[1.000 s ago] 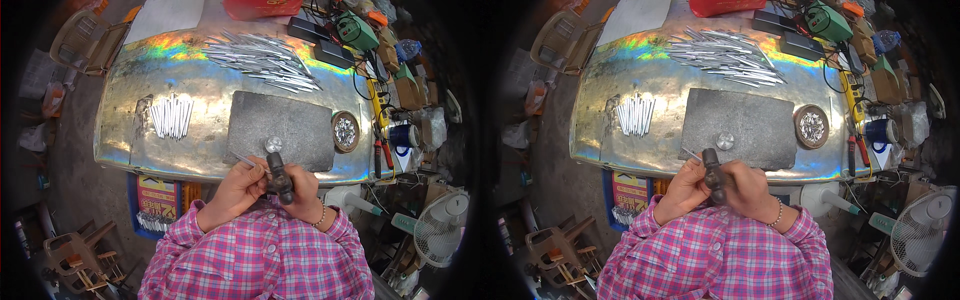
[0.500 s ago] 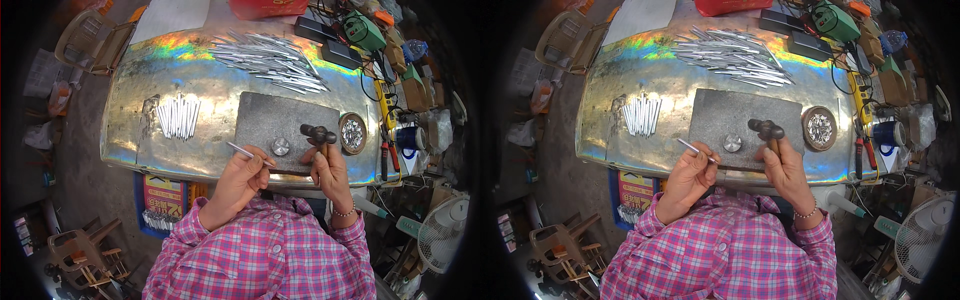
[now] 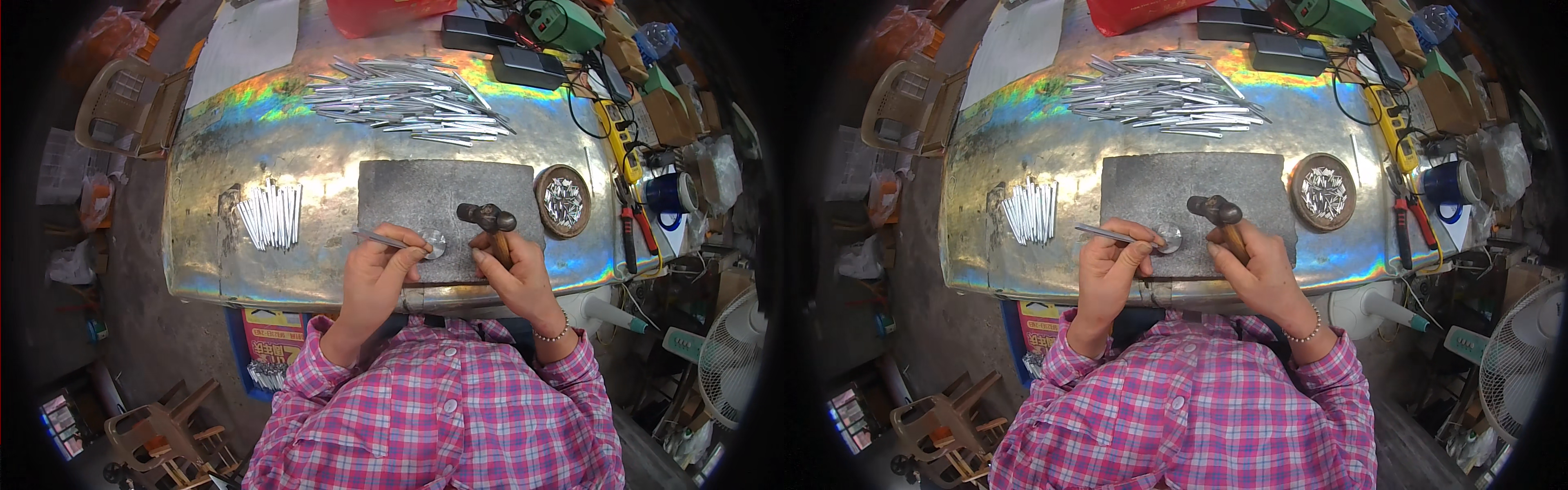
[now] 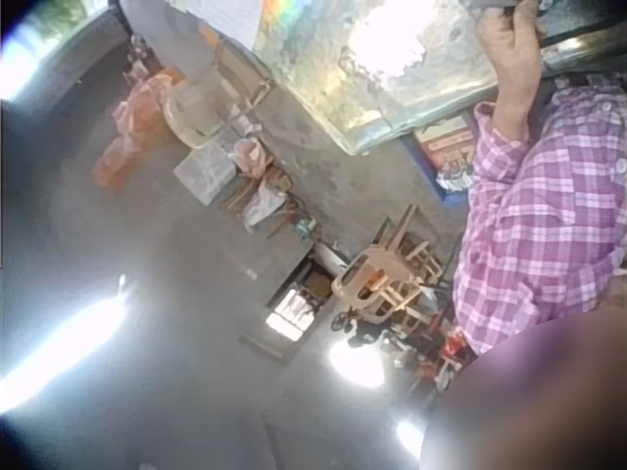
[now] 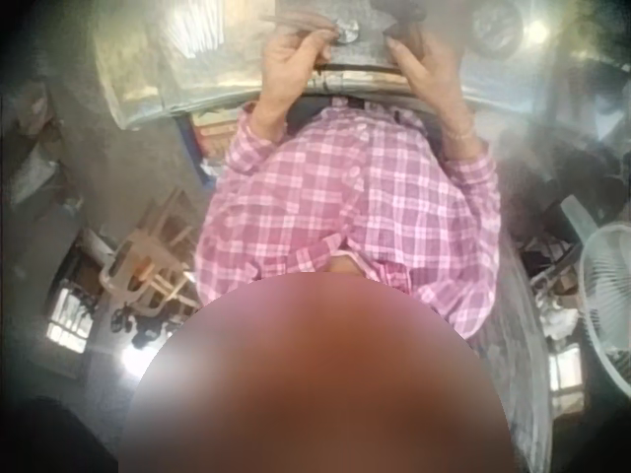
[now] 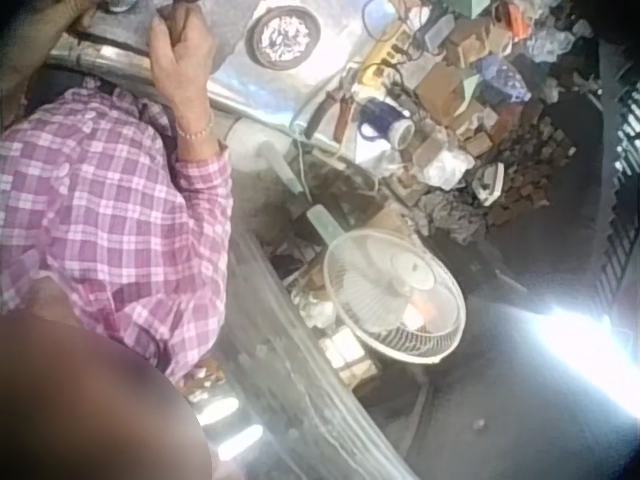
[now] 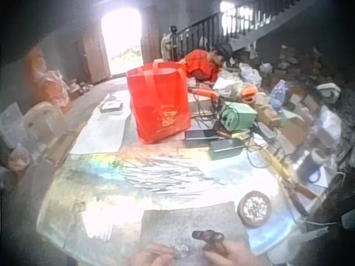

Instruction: Shaping and flattening small metal rods using a hammer and an anvil block.

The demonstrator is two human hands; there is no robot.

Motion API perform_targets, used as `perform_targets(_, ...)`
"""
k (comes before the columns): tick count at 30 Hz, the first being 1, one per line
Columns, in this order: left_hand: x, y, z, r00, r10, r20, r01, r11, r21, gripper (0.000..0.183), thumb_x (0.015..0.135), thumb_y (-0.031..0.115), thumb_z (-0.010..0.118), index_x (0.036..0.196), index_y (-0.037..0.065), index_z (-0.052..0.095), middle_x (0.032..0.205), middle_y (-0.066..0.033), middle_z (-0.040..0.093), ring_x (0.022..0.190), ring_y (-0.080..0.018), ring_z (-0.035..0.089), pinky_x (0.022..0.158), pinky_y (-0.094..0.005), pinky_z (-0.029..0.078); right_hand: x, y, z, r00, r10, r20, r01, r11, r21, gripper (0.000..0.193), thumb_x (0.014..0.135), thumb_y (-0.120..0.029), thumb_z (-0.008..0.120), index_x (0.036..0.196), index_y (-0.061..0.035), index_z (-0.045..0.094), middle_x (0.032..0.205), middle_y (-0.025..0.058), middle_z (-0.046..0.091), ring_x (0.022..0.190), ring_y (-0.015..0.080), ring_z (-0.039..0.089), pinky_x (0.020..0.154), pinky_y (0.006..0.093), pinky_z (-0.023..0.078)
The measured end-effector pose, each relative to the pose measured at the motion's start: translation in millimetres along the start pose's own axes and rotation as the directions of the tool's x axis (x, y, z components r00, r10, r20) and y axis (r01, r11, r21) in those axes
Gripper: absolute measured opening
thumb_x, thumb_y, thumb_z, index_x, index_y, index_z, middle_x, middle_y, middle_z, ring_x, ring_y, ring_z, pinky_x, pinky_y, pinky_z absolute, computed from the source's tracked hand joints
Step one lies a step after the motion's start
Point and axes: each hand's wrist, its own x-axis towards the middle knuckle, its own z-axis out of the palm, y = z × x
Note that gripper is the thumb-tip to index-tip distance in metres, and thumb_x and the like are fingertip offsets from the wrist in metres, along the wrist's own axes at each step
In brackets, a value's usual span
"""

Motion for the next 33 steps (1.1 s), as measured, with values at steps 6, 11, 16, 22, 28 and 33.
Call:
perform_targets(6, 1.7, -1.9, 4.3, 0.997, 0.076, -0.035, -0.065, 0.967, 0.246, 0.006, 0.089, 0.001, 0.058, 0.088, -0.003, 0.063, 0.081, -0.0044, 0.061, 0.065, -0.0093, 0.057, 0.058, -0.0226, 0.046, 0.2, 0.6, -0.3, 1.000, -0.025, 0.018, 0.027, 0.997, -0.074, 0.015, 0.088, -0.006, 0.059, 0.099, 0.0046, 0.058, 0.074, 0.0060, 0.062, 0.064, 0.0097, 0.059, 0.058, 0.0248, 0.047)
perform_targets(11, 3.0, -7.8, -1.2, 0.991, 0.120, 0.054, -0.132, 0.913, 0.386, 0.005, 0.090, -0.001, 0.057, 0.094, -0.003, 0.060, 0.090, -0.0061, 0.062, 0.069, -0.0084, 0.056, 0.062, -0.0210, 0.047, 0.9, 0.2, 1.1, 0.997, -0.072, -0.024, 0.071, 0.995, -0.064, 0.021, 0.086, -0.012, 0.062, 0.099, 0.0038, 0.060, 0.073, 0.0163, 0.064, 0.065, 0.0250, 0.066, 0.059, 0.0323, 0.047)
perform_targets(16, 4.7, -2.7, 13.5, 0.919, 0.379, 0.113, -0.363, 0.695, 0.621, 0.004, 0.083, -0.004, 0.061, 0.085, -0.001, 0.062, 0.081, -0.0112, 0.061, 0.065, -0.0195, 0.061, 0.058, -0.0282, 0.048, 1.7, -3.1, 0.0, 0.999, -0.049, -0.011, 0.048, 0.996, -0.073, 0.021, 0.086, -0.012, 0.062, 0.099, 0.0040, 0.060, 0.073, 0.0173, 0.063, 0.066, 0.0275, 0.066, 0.059, 0.0327, 0.048)
perform_targets(22, 6.5, 3.5, 7.2, 0.932, 0.312, 0.183, -0.349, 0.644, 0.681, 0.006, 0.084, -0.004, 0.061, 0.090, -0.003, 0.062, 0.084, -0.0100, 0.063, 0.071, -0.0165, 0.064, 0.060, -0.0262, 0.050, 1.7, -5.8, -1.0, 0.998, -0.059, 0.003, 0.059, 0.995, -0.081, 0.023, 0.085, -0.013, 0.062, 0.100, 0.0043, 0.058, 0.078, 0.0189, 0.065, 0.071, 0.0316, 0.067, 0.061, 0.0341, 0.049)
perform_targets(28, 9.8, 3.0, -1.9, 0.997, -0.006, 0.082, -0.021, 0.946, 0.324, 0.006, 0.089, -0.001, 0.058, 0.094, -0.004, 0.061, 0.090, -0.0081, 0.063, 0.072, -0.0114, 0.061, 0.064, -0.0227, 0.051, 1.7, -3.8, -1.6, 0.994, -0.111, -0.013, 0.109, 0.988, -0.105, 0.025, 0.084, -0.014, 0.062, 0.102, 0.0035, 0.056, 0.081, 0.0199, 0.065, 0.076, 0.0344, 0.067, 0.063, 0.0356, 0.049)
perform_targets(33, 6.3, -1.8, 3.4, 0.998, 0.059, 0.012, -0.060, 0.958, 0.279, 0.007, 0.088, -0.001, 0.059, 0.091, -0.006, 0.064, 0.088, -0.0086, 0.063, 0.070, -0.0119, 0.063, 0.061, -0.0225, 0.051, 2.4, -5.5, -2.6, 0.997, -0.078, 0.011, 0.079, 0.990, -0.116, 0.024, 0.084, -0.014, 0.062, 0.100, 0.0028, 0.056, 0.078, 0.0202, 0.063, 0.073, 0.0354, 0.066, 0.060, 0.0370, 0.048)
